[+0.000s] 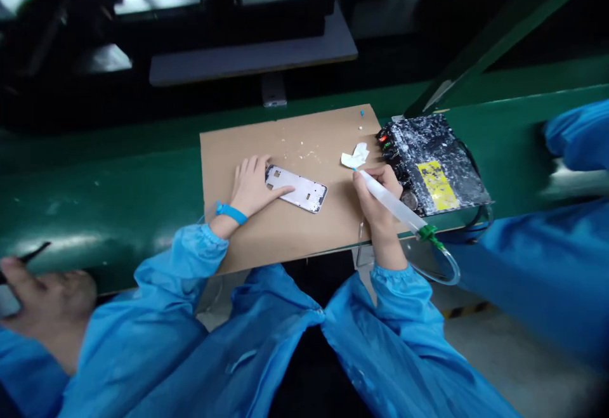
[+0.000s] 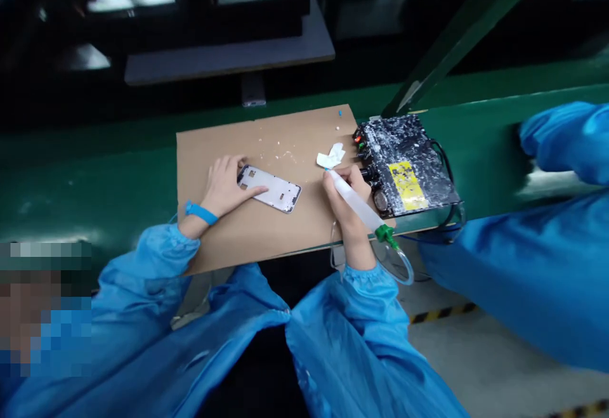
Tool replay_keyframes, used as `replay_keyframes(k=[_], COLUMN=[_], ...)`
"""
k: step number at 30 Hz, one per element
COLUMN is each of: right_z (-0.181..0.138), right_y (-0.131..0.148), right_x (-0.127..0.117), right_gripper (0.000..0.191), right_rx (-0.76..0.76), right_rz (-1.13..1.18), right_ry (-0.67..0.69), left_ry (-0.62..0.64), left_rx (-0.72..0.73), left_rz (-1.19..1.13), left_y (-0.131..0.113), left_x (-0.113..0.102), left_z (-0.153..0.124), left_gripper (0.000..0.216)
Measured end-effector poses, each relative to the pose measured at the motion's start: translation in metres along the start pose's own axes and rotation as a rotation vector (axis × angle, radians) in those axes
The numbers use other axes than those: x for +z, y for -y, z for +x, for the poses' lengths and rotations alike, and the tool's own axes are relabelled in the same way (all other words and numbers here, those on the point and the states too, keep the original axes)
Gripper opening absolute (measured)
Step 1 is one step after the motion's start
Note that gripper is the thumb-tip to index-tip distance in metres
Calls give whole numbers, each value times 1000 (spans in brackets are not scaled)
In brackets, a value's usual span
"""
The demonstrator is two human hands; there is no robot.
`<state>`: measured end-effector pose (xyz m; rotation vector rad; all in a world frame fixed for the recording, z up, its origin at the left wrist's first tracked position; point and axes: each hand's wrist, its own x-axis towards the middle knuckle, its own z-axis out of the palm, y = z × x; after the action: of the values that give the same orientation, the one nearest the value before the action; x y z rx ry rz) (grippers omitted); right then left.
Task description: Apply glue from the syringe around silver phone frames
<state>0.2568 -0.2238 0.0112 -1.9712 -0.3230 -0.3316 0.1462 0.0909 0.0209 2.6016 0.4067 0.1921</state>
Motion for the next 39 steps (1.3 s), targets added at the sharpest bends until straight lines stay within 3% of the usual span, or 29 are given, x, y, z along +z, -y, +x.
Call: replay_keyframes(k=[3,7,10,14,19,28,39], right_z=[-2,-7,-9,-11,-18,-21,-17], right_y=[14,27,28,26,28,28,32], right_x=[5,29,50,66,67,66,64], right_gripper=[38,48,54,55,57,57,49], right_rx=[-17,98,130,49,-56,-10,-63], right_rz=[39,189,275,259,158,166,166], right_ry=[88,402,556,525,483,555,559], left_ry=[90,269,255,193,153,140,150], left_rx=[123,341,392,398,397,400,386], left_rz=[-113,-249,-261,-271,-302,-337,-353], left_y=[-11,-9,-6,-5,-5,-4,-3], left_x=[15,20,21,27,31,31,32], left_z=[-2,-7,-10,-10,-11,-11,-11], left_gripper=[103,110,99,94,94,89,92])
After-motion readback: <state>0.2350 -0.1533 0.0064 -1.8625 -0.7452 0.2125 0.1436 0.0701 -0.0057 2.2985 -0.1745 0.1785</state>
